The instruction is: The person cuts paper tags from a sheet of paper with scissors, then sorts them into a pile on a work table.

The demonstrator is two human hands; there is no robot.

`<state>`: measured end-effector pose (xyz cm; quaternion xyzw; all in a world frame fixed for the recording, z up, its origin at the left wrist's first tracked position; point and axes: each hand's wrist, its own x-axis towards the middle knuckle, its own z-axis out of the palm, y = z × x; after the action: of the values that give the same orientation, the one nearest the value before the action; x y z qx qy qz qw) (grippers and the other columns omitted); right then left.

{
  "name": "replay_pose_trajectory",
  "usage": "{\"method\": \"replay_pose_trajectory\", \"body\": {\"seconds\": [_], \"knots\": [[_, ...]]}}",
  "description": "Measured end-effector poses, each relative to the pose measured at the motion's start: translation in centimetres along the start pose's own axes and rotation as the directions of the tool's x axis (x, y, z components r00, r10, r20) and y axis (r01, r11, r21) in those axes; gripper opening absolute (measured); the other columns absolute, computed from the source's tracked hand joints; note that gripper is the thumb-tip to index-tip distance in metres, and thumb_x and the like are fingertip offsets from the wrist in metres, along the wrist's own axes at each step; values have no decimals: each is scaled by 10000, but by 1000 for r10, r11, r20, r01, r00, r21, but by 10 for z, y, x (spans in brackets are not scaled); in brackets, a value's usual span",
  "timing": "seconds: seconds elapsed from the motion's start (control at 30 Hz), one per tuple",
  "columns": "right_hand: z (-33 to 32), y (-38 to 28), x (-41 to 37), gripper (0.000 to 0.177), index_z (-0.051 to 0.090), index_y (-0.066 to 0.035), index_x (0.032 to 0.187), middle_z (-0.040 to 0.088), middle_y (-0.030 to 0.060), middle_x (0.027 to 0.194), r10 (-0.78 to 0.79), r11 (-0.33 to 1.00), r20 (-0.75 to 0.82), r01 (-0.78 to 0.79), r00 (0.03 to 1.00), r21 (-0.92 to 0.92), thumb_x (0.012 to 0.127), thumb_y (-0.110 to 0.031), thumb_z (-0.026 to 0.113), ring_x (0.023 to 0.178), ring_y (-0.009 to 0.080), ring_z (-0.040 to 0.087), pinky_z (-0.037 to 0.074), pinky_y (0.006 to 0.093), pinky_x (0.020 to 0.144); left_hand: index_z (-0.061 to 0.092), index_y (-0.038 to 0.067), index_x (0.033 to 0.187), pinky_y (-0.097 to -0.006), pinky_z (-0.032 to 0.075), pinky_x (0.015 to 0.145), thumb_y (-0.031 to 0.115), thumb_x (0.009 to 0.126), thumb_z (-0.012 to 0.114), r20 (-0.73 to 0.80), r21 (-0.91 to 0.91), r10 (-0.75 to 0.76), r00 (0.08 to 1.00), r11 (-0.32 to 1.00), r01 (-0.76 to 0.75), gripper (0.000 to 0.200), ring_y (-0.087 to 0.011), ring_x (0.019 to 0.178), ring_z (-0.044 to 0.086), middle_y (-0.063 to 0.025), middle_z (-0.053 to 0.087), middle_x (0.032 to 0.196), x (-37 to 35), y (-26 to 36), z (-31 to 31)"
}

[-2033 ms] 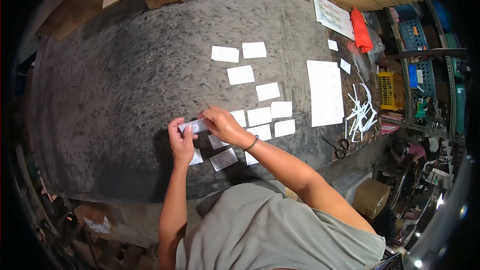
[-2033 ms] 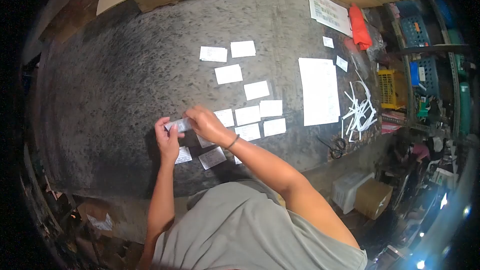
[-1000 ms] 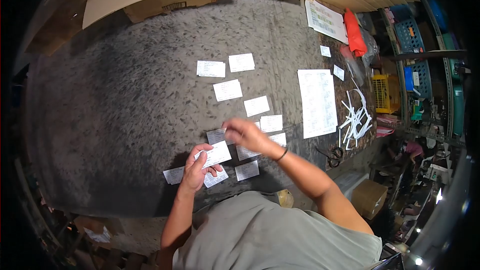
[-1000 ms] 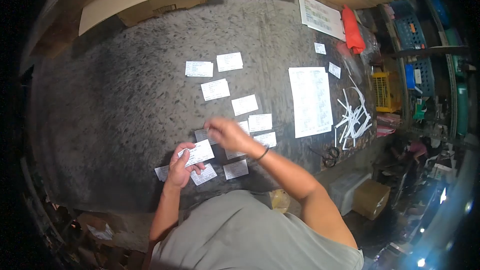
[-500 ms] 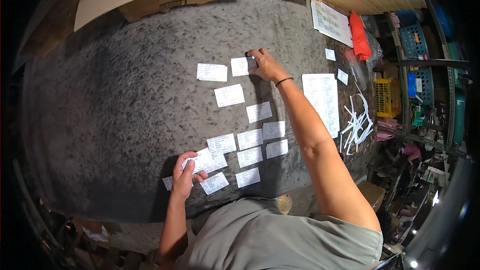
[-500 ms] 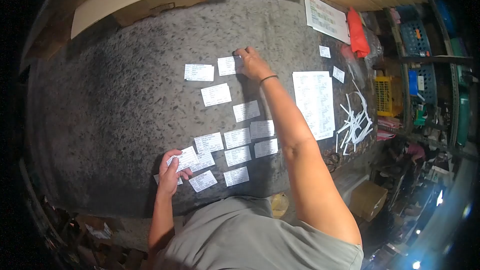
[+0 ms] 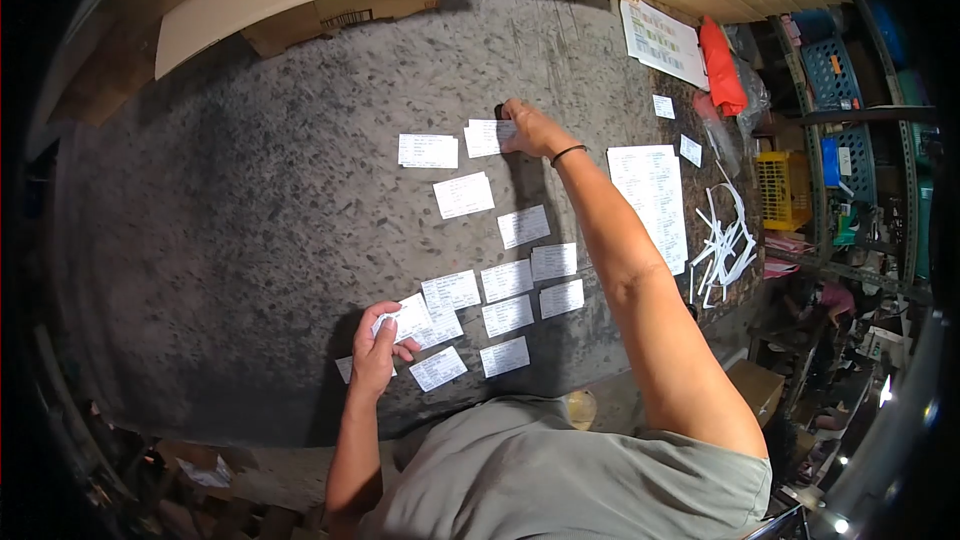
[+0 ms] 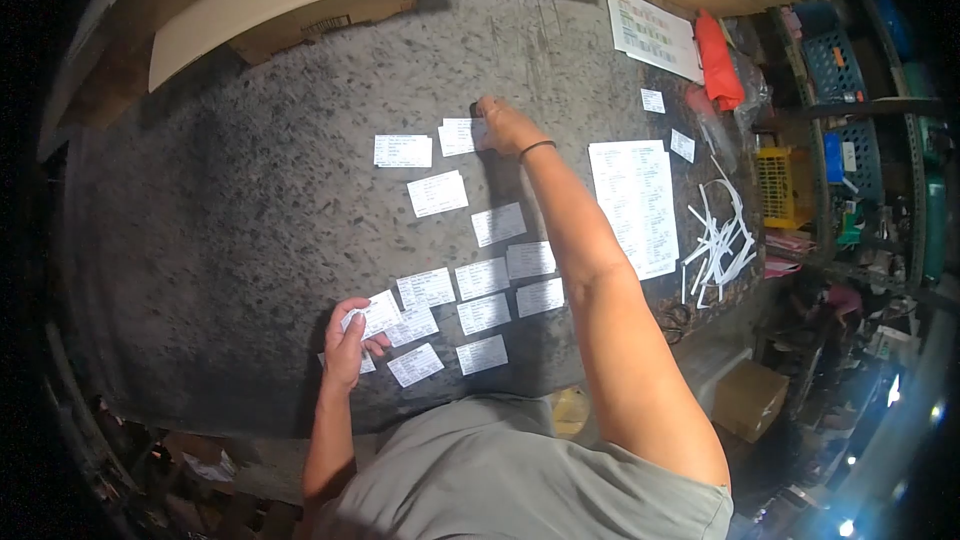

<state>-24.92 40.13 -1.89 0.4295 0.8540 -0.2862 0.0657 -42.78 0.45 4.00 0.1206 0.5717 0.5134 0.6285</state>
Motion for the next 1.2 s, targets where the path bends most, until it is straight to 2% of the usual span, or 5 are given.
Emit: {"method": "replay_pose_trajectory", "body": {"seconds": [0.4, 0.83, 0.93, 1.07, 1.2], "knots": [[1, -1, -9, 520, 498, -30, 1138, 546, 195, 1137, -14, 997, -46, 11, 999, -74, 702, -158, 751, 1085, 381, 533, 461, 405, 891, 434, 49, 1176, -213, 470, 482, 210, 974, 436, -48, 12, 36, 998, 999, -36, 259, -140, 617, 609, -104, 603, 902, 0, 3, 5], [-2, -131, -170, 225, 550, 8, 1050, 578, 42, 862, -278, 747, 92, 155, 956, 647, 832, 12, 601, 765, 95, 558, 480, 255, 674, 445, 59, 1059, -309, 578, 627, 150, 966, 415, 155, 46, 282, 947, 955, -292, 133, -258, 1035, 584, -148, 263, 1447, -12, 29, 44], [0, -161, -207, 231, 557, 15, 1045, 571, 55, 880, -340, 726, 158, 152, 927, 670, 820, 14, 610, 752, 104, 564, 485, 257, 663, 501, 81, 1031, -435, 329, 1019, 204, 940, 473, 211, 527, 525, 825, 649, -548, 156, -278, 1286, 330, -160, 268, 1438, -19, 25, 38], [11, -169, -231, 245, 558, 21, 1063, 567, 68, 894, -359, 720, 187, 145, 914, 678, 821, 20, 597, 735, 120, 575, 491, 268, 647, 508, 65, 1039, -459, 190, 1086, 184, 929, 467, 152, 466, 536, 831, 702, -538, 166, -312, 1299, 290, -209, 294, 1382, -39, 14, 40], [9, -180, -248, 325, 577, 31, 1047, 603, 156, 956, -416, 773, 224, 213, 881, 598, 722, 21, 595, 897, 286, 600, 478, 344, 791, 463, 67, 1081, -303, 484, 782, 172, 937, 466, 134, 141, 471, 872, 862, -487, 178, -203, 1070, 494, -156, 442, 1209, -52, 2, 44]]}}
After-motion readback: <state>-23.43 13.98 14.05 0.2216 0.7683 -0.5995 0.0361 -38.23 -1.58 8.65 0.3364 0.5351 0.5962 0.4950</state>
